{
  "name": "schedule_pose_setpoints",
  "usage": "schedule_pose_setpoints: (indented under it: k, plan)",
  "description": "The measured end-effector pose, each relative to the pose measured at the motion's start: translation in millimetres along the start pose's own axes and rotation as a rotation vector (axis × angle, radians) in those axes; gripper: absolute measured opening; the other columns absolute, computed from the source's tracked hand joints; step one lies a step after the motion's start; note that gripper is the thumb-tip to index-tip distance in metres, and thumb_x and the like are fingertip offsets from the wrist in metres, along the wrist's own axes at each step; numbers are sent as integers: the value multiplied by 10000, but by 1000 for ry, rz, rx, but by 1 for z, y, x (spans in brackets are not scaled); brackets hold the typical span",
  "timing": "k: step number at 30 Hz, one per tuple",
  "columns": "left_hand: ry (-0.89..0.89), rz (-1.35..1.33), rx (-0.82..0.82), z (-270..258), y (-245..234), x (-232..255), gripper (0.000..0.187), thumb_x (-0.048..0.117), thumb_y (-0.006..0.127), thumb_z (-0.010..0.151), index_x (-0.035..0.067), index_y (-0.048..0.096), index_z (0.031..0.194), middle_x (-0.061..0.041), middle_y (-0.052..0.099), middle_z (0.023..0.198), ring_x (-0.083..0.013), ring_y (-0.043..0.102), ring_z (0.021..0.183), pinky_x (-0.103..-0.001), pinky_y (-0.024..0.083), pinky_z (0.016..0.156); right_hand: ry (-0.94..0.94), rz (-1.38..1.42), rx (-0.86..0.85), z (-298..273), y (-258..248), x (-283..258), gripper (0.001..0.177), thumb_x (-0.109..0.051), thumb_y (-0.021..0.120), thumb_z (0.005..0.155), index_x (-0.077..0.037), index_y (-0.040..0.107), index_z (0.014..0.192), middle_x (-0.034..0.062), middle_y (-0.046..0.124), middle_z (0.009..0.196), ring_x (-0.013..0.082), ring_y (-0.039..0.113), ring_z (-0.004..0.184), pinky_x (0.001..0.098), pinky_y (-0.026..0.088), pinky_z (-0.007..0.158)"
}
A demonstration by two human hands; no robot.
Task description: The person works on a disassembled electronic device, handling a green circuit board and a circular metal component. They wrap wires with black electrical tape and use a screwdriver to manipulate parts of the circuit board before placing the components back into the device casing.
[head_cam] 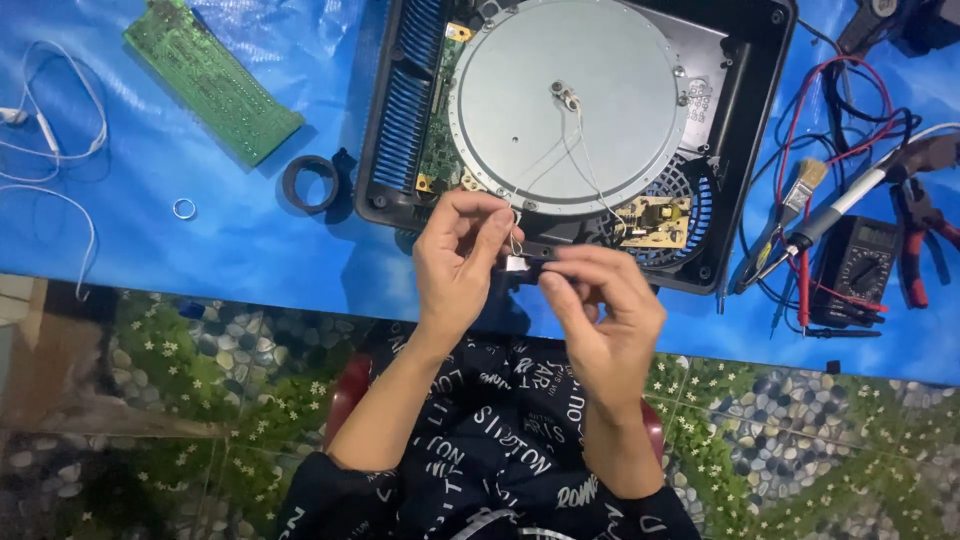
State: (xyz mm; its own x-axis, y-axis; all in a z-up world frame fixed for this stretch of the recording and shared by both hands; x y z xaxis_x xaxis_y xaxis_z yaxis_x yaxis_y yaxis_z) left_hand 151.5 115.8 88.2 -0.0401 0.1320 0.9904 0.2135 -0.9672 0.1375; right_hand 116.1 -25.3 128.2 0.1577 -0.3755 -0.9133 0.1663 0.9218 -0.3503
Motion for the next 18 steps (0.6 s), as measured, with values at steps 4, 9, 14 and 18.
schedule_pose_setpoints:
  k: [4, 9, 14, 18]
  plan:
    - [-8, 0, -7, -1, -1, -1, 100, 141, 670, 993, 44, 668, 1018, -105, 760, 744, -117, 688, 626, -216, 567, 551, -61, -34, -65, 12, 1, -5, 81, -24, 838, 858, -56, 807, 927, 123, 753, 869, 157, 536, 612, 234, 417, 485]
    - [31, 19, -2, 2, -2, 6, 107, 147, 670, 995, 41, 681, 1009, -99, 767, 749, -123, 717, 669, -248, 587, 625, -138, -100, -125, 29, 11, -20, 70, -1, 845, 848, -28, 816, 906, 131, 728, 765, 195, 540, 574, 255, 399, 458]
    - [49, 42, -4, 4, -2, 8, 103, 146, 688, 983, 45, 696, 996, -90, 774, 743, -117, 724, 688, -254, 593, 656, -199, -206, -78, 28, 13, -14, 101, -15, 883, 827, -52, 819, 896, 94, 725, 727, 193, 521, 539, 261, 413, 439]
    - [56, 39, -3, 5, -3, 13, 104, 141, 692, 981, 38, 701, 993, -91, 774, 744, -112, 718, 694, -262, 595, 669, -222, -238, -56, 27, 16, -17, 101, 6, 877, 829, -28, 817, 903, 105, 724, 718, 186, 505, 524, 258, 405, 431]
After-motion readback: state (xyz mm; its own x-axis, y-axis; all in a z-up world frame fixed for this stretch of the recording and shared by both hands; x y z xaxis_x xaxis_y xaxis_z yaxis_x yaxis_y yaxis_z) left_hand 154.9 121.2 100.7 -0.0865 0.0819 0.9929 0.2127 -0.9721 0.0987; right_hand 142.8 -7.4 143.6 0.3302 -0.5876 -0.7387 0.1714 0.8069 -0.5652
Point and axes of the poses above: each hand's wrist, its own z-axis towards the middle knuckle, its own y-axis out of the palm, x = y × z, the point moved 1 cm from there along z, towards the middle knuckle
